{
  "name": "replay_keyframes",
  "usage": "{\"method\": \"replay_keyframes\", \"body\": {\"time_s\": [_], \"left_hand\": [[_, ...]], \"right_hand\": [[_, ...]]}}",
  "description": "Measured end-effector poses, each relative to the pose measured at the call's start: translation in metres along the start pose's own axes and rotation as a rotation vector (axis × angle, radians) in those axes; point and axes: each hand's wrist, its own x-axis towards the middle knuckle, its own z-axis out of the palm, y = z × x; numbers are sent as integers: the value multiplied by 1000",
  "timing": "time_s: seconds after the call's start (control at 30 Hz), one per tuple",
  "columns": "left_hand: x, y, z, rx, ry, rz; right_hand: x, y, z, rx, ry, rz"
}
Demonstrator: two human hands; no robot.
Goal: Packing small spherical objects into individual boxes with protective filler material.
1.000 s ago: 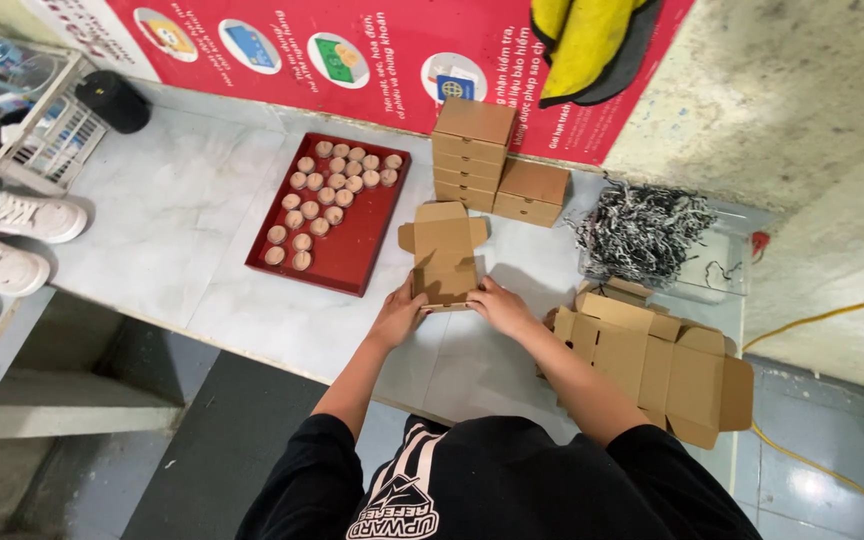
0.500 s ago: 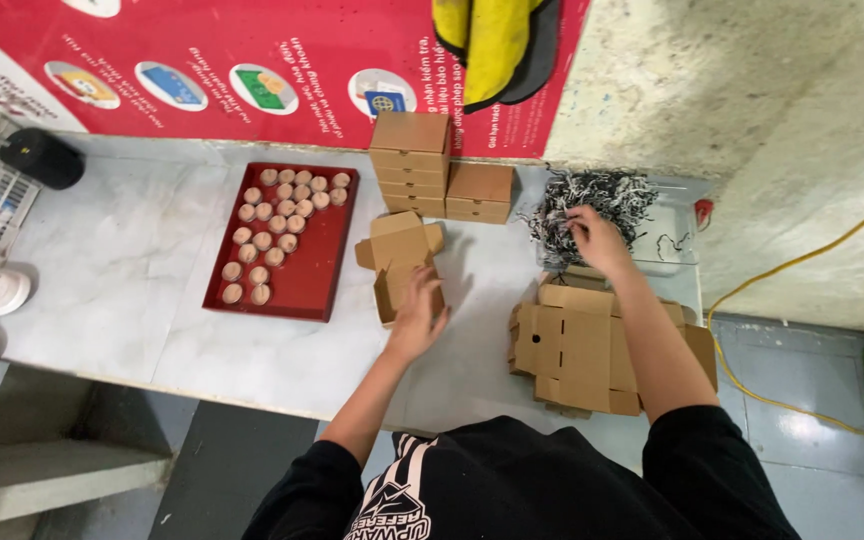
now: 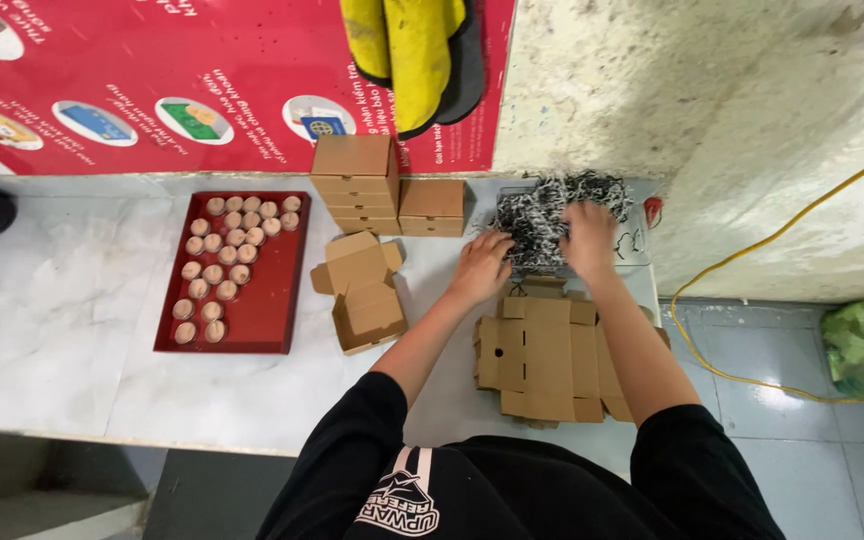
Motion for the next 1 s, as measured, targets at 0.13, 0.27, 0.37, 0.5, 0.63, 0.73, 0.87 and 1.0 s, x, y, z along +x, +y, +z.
{"method": "replay_keyframes", "body": {"time_s": [0.13, 0.27, 0.37, 0.5, 0.63, 0.73, 0.87, 1.0], "left_hand": [[28, -16, 30, 80, -33, -37], [31, -20, 41, 49, -54, -127], [27, -18, 33, -2, -31, -167], [30, -12, 14, -29, -41, -243], [47, 23, -14, -39, 16, -246], [60, 29, -6, -138, 171, -154], [68, 15, 17, -232, 73, -384], [70, -8, 38, -292, 120, -358]], "right_hand": [[9, -9, 21, 107, 18, -442], [13, -22, 31, 105, -84, -314], [18, -16, 36, 145, -176, -79], [32, 15, 60, 638, -66, 18], [40, 31, 46, 726, -38, -126], [39, 31, 28, 810, -105, -185], [32, 33, 8, 867, -79, -54], [30, 40, -5, 883, -119, 135]]}}
